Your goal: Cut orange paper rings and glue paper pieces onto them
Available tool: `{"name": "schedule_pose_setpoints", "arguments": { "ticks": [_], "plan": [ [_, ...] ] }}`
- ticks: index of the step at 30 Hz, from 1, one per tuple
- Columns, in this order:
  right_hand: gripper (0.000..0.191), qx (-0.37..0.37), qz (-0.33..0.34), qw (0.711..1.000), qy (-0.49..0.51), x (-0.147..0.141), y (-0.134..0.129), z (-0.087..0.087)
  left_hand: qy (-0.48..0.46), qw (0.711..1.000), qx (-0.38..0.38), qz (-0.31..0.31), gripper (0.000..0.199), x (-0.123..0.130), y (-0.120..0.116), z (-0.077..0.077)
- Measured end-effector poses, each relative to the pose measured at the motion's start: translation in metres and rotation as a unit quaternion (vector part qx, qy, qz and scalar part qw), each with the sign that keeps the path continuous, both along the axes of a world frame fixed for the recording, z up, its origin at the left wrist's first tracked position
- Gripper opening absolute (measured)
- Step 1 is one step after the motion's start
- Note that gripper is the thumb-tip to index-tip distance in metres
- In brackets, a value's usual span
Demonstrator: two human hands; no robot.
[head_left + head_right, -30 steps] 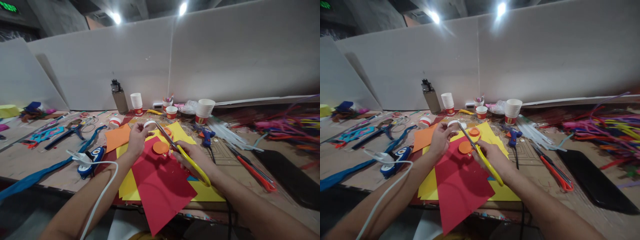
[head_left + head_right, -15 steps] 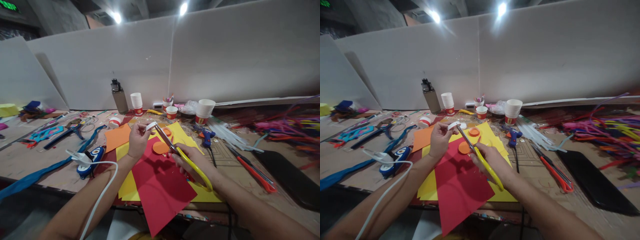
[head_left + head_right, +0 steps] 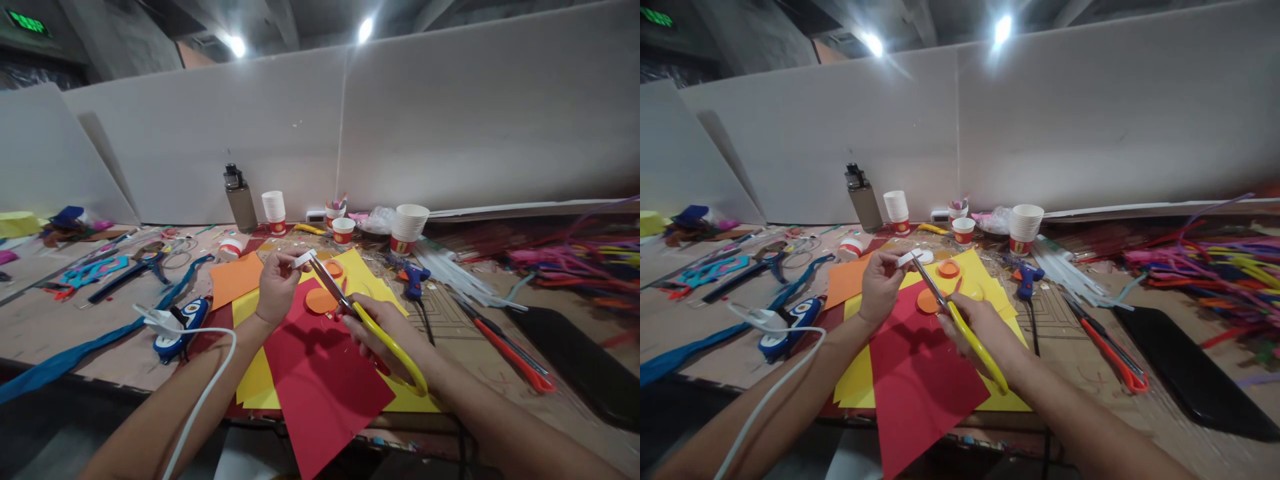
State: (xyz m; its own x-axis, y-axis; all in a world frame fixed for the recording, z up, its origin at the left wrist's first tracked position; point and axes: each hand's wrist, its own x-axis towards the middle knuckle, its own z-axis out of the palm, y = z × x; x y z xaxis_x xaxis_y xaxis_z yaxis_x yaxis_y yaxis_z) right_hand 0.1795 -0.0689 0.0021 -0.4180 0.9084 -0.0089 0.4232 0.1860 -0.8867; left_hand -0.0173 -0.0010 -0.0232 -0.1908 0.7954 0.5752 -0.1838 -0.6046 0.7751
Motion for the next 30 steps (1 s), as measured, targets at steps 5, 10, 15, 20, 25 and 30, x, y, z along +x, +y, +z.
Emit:
{"name": "schedule_pose_setpoints", "arguments": {
  "ticks": [5,10,15,20,25,30],
  "plan": [
    [0.014,0.06,-0.01,0.997,-0.04,-0.0013,0.0,0.0018,0.015,1.0,0.025,0.01,0.017,-0.002,0.0018,-0.0015],
    [0.014,0.082,0.003,0.995,-0.057,-0.0007,0.0026,0.0045,0.031,0.999,0.035,0.025,0.017,-0.0025,0.0014,-0.0022],
    [0.016,0.094,-0.004,0.994,-0.06,-0.0003,0.0038,0.0029,0.038,0.998,0.016,0.04,0.014,-0.0006,-0.0004,-0.004],
    [0.015,0.106,-0.022,0.992,-0.062,-0.0014,0.0055,-0.0032,0.063,0.995,0.007,0.075,0.014,-0.0005,0.0009,-0.0058],
    [0.017,0.106,-0.015,0.992,-0.063,-0.0005,0.0068,-0.0041,0.074,0.993,0.016,0.086,0.014,-0.0004,0.0024,-0.0068],
    [0.018,0.111,-0.011,0.991,-0.068,0.0009,0.0065,-0.0026,0.066,0.995,0.018,0.073,0.016,0.0005,0.0026,-0.0063]
  ]
}}
